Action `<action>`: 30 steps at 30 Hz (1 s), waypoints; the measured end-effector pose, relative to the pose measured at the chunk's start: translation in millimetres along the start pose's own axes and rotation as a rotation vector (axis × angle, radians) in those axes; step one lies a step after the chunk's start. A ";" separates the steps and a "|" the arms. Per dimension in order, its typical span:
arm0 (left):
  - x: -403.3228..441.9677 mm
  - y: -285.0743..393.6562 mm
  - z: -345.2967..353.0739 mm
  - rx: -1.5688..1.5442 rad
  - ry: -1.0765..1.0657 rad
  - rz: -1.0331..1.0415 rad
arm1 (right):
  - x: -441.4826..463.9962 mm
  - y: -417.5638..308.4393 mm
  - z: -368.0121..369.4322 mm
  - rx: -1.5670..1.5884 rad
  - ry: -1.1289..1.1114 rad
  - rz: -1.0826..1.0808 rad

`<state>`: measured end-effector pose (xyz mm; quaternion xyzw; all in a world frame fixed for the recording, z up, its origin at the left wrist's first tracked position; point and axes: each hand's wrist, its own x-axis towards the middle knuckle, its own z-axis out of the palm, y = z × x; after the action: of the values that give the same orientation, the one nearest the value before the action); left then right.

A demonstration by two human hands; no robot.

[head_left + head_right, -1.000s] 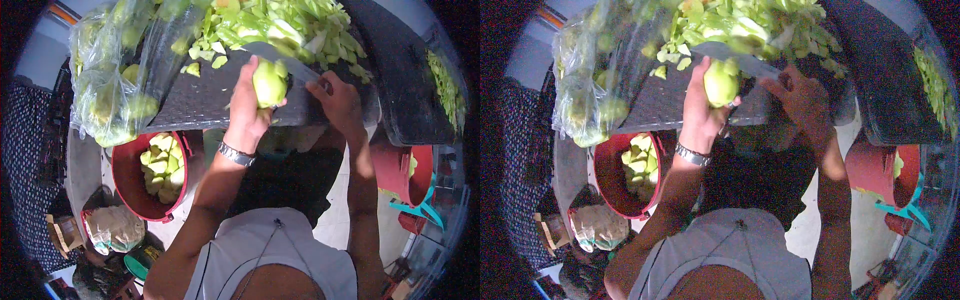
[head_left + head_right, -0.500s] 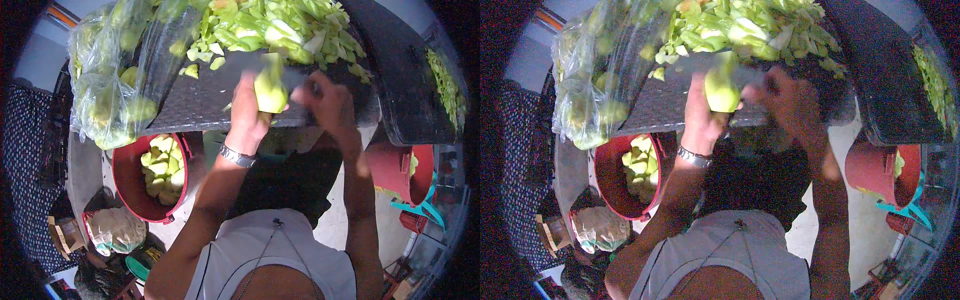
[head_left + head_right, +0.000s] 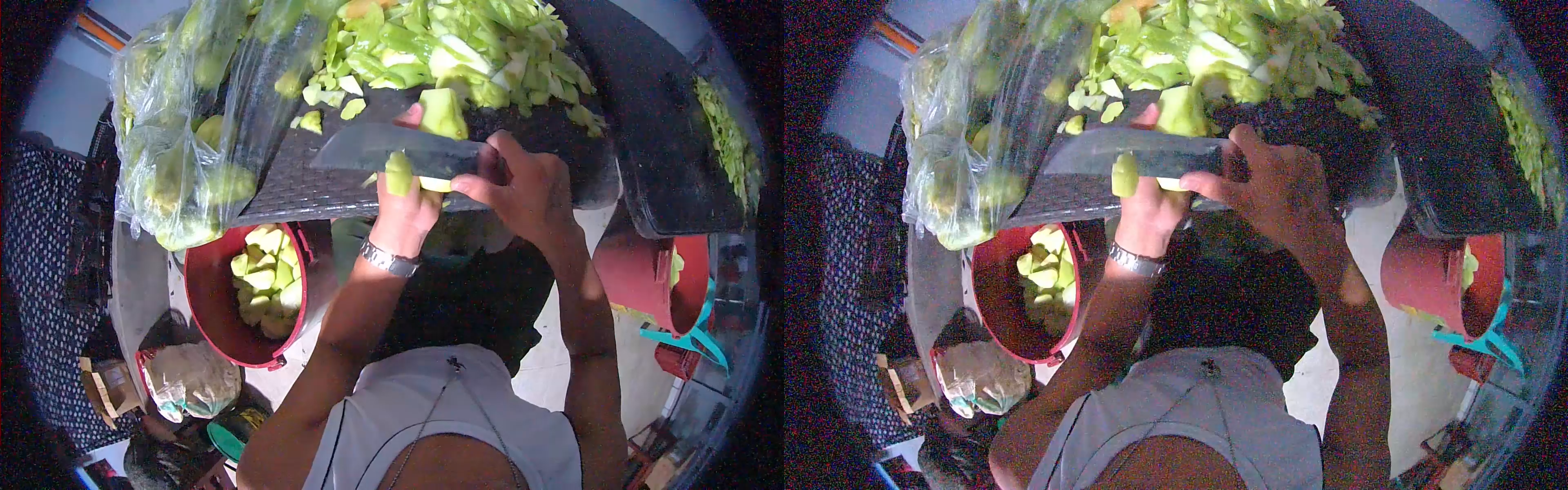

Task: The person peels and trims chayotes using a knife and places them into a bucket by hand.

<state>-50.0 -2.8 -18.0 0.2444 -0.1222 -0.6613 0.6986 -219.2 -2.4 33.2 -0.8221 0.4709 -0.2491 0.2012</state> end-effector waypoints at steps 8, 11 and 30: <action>-14.1 22.7 15.3 0.131 -0.033 -0.145 | 31.3 47.4 -21.4 0.080 0.071 0.266; -9.1 7.6 11.9 0.025 0.015 0.001 | 10.5 3.7 -15.3 0.073 0.023 0.147; -0.2 20.9 9.0 0.001 0.019 -0.164 | 14.4 28.2 -18.4 -0.018 0.036 0.242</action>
<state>-36.5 -4.1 0.2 0.2600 -0.0955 -0.7139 0.6432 -243.0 -30.1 35.0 -0.7565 0.5724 -0.2332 0.2138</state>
